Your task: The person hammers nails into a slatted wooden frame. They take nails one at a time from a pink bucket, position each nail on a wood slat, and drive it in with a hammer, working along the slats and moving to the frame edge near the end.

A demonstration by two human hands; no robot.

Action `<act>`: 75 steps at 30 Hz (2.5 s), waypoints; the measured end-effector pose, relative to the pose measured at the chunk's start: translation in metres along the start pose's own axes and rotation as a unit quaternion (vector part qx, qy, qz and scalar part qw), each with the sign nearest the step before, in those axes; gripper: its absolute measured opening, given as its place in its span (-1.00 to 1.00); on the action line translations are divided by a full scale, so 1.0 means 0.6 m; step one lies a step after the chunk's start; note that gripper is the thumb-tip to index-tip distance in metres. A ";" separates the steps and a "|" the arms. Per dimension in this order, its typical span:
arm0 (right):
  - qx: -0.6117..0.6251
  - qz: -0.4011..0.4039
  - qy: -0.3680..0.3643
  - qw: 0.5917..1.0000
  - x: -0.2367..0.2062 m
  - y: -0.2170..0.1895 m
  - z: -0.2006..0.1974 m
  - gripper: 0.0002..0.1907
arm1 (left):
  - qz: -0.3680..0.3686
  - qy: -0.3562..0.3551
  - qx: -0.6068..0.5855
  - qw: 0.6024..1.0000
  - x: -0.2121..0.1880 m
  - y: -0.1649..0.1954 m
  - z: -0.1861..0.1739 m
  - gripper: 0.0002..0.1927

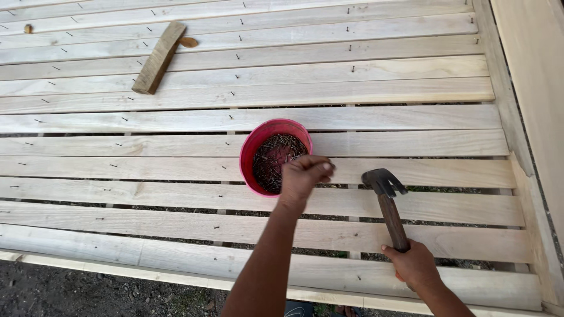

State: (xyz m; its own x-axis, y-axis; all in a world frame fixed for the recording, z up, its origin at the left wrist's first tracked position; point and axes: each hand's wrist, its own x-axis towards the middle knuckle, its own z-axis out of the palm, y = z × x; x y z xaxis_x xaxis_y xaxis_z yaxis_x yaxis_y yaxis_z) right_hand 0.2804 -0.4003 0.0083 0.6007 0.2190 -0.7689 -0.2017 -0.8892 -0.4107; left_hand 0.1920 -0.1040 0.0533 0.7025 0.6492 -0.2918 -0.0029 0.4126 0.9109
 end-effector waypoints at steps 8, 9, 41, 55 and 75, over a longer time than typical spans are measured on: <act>-0.101 0.019 0.011 0.995 -0.020 0.028 -0.009 -0.54 | -0.087 0.025 0.273 0.958 -0.035 -0.083 0.075 -0.88; -0.091 0.047 -0.008 0.995 -0.021 0.029 -0.009 -0.54 | -0.080 0.021 0.303 0.949 -0.037 -0.086 0.079 -0.89; -0.060 -0.033 0.048 0.997 -0.087 0.035 0.005 -0.53 | 0.156 0.028 0.526 0.836 -0.070 -0.138 0.093 -0.93; -0.014 -0.057 0.062 0.996 -0.099 0.033 -0.010 -0.55 | 0.162 0.026 0.488 0.857 -0.071 -0.129 0.076 -0.91; -0.045 0.022 -0.014 0.999 -0.051 0.034 0.008 -0.53 | 0.030 -0.005 0.476 0.879 -0.055 -0.102 0.078 -0.90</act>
State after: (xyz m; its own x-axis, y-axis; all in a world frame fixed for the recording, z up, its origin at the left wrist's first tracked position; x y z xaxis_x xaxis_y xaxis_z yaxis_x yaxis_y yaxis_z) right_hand 0.2542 -0.4232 0.0213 0.5713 0.1883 -0.7988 -0.1572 -0.9302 -0.3318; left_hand 0.2024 -0.1802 0.0206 0.7270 0.6446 -0.2366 0.5542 -0.3473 0.7565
